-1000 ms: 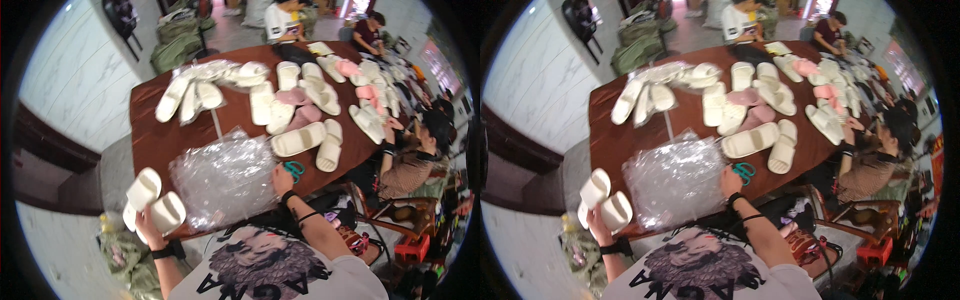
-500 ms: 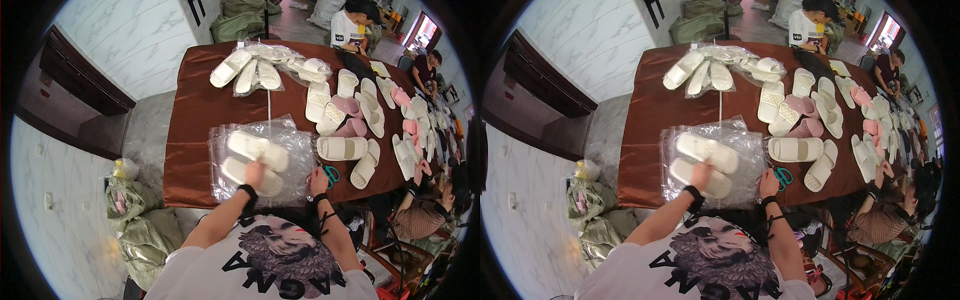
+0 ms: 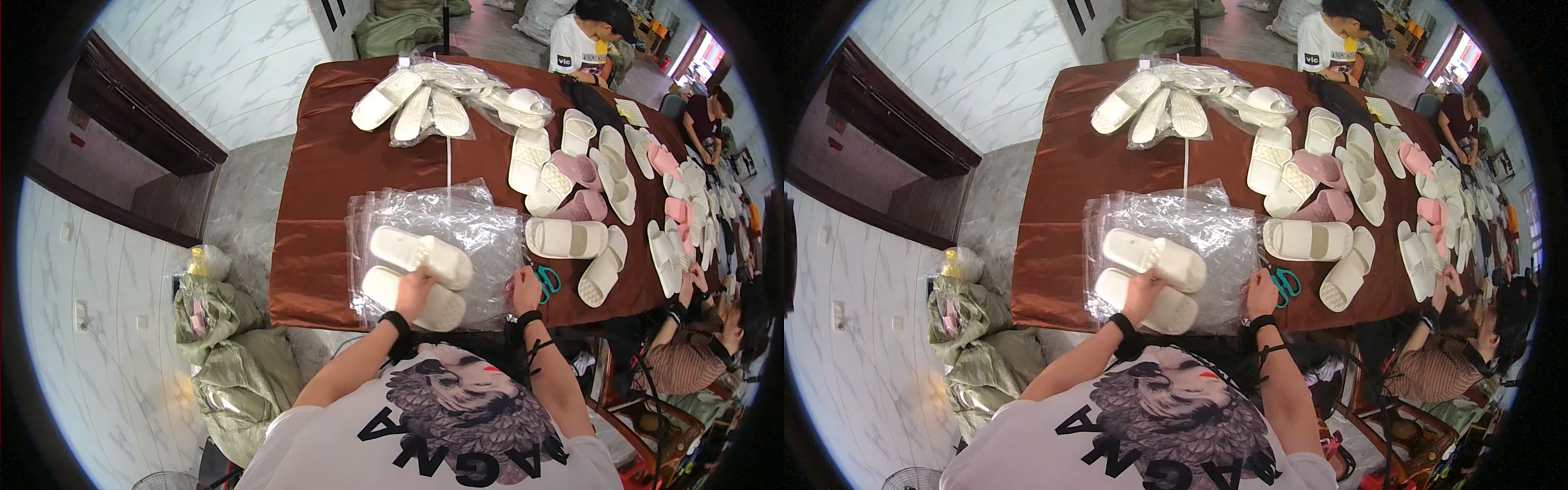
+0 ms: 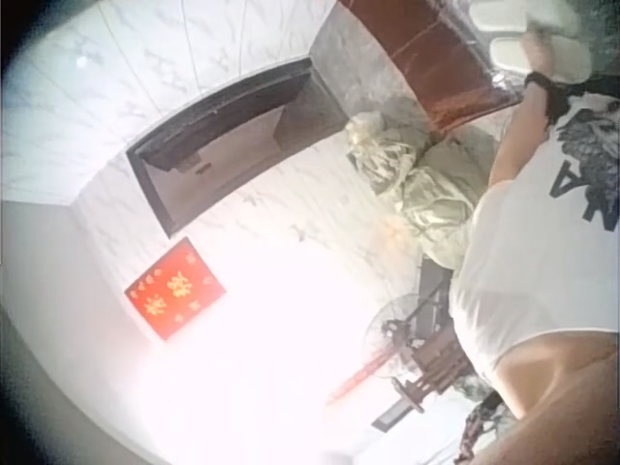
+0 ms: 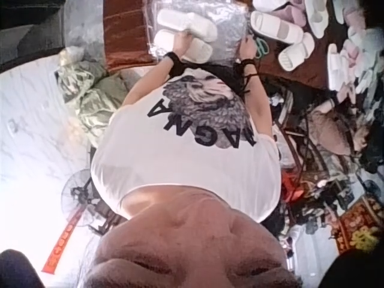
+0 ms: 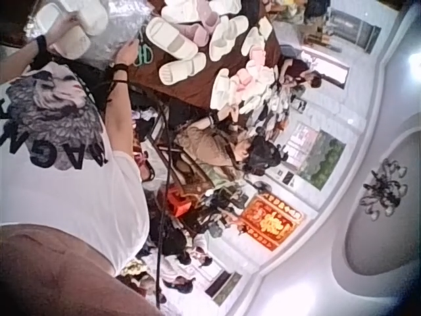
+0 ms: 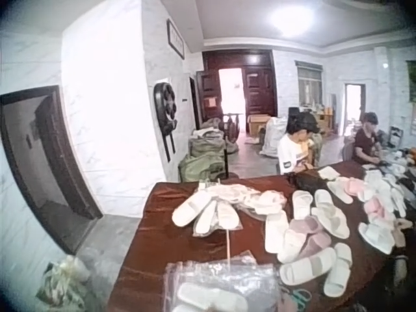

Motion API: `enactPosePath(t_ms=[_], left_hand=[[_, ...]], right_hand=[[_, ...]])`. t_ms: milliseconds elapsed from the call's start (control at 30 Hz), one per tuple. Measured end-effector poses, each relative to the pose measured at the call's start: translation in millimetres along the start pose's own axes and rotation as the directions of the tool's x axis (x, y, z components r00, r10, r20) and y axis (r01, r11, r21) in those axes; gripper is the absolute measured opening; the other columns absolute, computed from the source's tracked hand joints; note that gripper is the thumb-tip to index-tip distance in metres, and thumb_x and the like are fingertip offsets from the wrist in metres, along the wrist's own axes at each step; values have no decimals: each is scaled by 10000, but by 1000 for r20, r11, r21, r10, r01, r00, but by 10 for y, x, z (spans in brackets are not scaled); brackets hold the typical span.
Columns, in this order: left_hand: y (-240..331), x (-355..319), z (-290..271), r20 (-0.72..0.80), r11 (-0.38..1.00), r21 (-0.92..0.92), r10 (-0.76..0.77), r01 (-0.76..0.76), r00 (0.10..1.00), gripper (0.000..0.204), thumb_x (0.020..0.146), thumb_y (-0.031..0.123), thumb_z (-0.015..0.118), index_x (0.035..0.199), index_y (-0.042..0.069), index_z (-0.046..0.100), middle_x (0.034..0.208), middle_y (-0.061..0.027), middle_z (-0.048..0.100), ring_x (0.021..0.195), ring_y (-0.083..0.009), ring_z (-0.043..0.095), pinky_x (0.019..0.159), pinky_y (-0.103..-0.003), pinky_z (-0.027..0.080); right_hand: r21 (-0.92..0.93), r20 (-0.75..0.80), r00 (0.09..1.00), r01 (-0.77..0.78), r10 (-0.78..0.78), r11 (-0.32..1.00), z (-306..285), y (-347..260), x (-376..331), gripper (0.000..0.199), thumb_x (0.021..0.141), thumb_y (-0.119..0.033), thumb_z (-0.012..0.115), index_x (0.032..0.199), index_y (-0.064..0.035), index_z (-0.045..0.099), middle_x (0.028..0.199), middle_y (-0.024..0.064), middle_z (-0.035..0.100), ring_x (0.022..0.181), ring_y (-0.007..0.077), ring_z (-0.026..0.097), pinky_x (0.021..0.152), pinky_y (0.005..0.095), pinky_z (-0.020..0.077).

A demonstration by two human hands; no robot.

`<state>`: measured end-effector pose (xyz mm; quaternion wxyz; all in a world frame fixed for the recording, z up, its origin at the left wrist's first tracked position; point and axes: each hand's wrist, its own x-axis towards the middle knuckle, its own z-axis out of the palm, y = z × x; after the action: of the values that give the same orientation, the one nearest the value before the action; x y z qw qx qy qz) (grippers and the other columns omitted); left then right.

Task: The person is trimming loose threads from white slippers and placing them into a plastic bag.

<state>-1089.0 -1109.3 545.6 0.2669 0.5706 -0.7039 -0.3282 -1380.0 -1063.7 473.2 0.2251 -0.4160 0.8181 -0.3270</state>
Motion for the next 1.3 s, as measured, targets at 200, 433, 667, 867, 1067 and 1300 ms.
enactPosePath(t_ms=[200,433,667,867,1067,1300], left_hand=[[-257,145,-699,-36,939,-233,-270,254,962,192,845,148,668,917,-28,641,759,-151,673,670,-215,641,609,-331,491],[161,80,-412,206,616,-674,-373,407,905,223,967,138,515,1110,-25,565,923,-86,656,795,-139,630,678,-267,515],[-107,27,-511,358,538,-642,-420,546,834,312,959,98,467,1239,-28,523,961,-132,665,825,-197,679,675,-291,568],[-100,-18,-444,431,533,-581,-440,615,788,287,956,141,500,1189,-18,553,1000,-140,665,744,-209,687,633,-293,564],[-21,66,-312,526,463,-617,-359,637,771,318,954,165,521,1209,-25,529,1120,-134,635,788,-228,691,686,-312,574],[-107,35,-248,655,45,-734,-217,678,724,302,950,189,572,1195,14,541,1125,-99,619,991,-219,632,832,-344,551]], right_hand=[[87,17,1000,-1,0,996,-132,-214,-72,177,912,-172,552,831,-15,562,656,143,632,542,263,635,530,379,484],[-3,-54,977,205,-205,979,-322,-560,-170,195,896,-165,589,948,17,637,752,172,630,654,272,635,637,379,480],[520,-102,995,42,13,853,-680,-609,-211,133,941,-49,534,995,-21,653,768,26,635,614,86,593,535,224,472],[80,-255,957,165,-140,983,-903,-46,20,236,867,-22,587,1101,-42,604,936,92,609,798,219,595,695,338,492],[-516,143,938,344,-317,785,-900,-36,-70,610,744,-5,636,1316,-88,440,1069,172,536,1028,373,517,875,453,455],[-505,341,916,370,-214,779,-1334,-192,-138,625,728,-100,665,1317,-88,459,1041,175,586,981,359,557,838,448,473]])
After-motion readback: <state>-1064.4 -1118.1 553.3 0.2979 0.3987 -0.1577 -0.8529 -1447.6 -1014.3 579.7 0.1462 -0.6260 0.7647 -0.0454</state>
